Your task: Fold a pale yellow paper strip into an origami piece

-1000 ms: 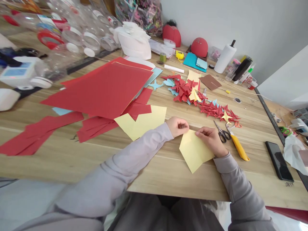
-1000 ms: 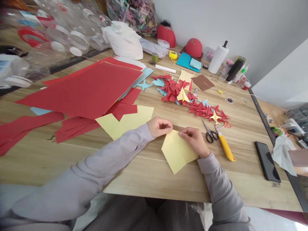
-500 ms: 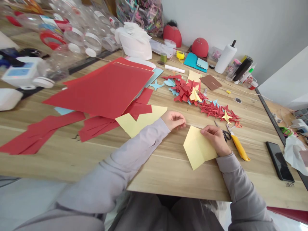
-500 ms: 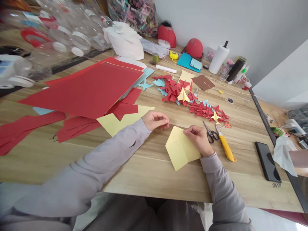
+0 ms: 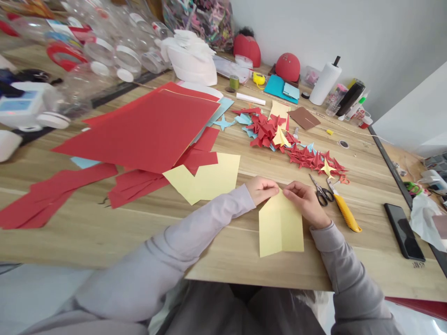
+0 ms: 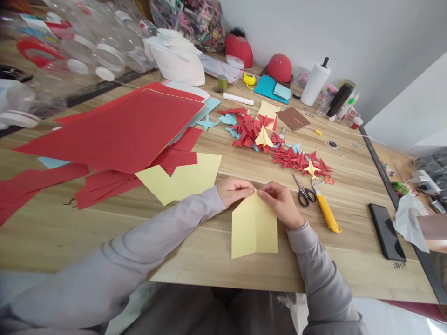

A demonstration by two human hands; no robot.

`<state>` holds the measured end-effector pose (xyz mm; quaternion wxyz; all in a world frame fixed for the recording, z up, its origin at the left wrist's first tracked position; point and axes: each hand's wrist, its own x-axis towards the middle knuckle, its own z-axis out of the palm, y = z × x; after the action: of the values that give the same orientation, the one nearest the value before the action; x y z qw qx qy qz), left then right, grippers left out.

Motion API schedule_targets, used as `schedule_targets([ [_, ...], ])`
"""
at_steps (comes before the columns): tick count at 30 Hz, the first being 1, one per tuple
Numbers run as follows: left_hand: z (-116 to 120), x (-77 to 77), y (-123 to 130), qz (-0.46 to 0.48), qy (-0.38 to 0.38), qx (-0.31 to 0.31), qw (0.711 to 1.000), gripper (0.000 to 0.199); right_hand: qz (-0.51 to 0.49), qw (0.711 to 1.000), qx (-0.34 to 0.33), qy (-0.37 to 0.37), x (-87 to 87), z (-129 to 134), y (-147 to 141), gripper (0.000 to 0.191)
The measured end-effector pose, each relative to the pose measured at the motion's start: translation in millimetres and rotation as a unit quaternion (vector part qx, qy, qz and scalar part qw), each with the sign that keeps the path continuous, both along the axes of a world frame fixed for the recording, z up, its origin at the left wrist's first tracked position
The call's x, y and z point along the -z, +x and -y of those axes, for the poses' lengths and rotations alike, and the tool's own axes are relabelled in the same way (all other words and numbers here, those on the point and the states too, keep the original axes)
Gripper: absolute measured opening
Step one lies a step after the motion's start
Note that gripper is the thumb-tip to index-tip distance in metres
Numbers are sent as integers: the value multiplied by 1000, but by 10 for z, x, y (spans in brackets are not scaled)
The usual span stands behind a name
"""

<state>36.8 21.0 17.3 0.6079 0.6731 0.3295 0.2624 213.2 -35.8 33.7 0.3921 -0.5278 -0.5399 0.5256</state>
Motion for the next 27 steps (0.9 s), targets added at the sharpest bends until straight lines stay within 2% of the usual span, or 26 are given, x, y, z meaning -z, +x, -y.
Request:
schedule_targets([
  [3, 43, 27, 41, -26, 23, 28, 999, 28, 46, 998, 2, 50, 9, -5, -47, 34],
  [7, 58, 51, 66, -30, 38, 6, 999, 28, 98, 991, 20, 92, 29, 9, -71, 33],
  [10, 56, 54, 62, -30, 31, 1, 999, 28, 106, 989, 39, 92, 40, 14, -68, 33],
  [13, 55, 74, 67, -30, 58, 10, 998, 30, 97, 992, 21, 78, 46, 9, -66, 34],
  [16, 55, 104, 85, -38, 90, 16, 995, 32, 126, 987, 3, 104, 59, 5, -72, 30],
  [19, 47, 110, 94, -44, 89, 6, 995, 31, 150, 980, 9, 129, 81, 8, -80, 25],
  [27, -18, 62, 37, -28, 79, -28, 996, 20, 137, 972, 127, 141, 66, -24, -22, 29],
])
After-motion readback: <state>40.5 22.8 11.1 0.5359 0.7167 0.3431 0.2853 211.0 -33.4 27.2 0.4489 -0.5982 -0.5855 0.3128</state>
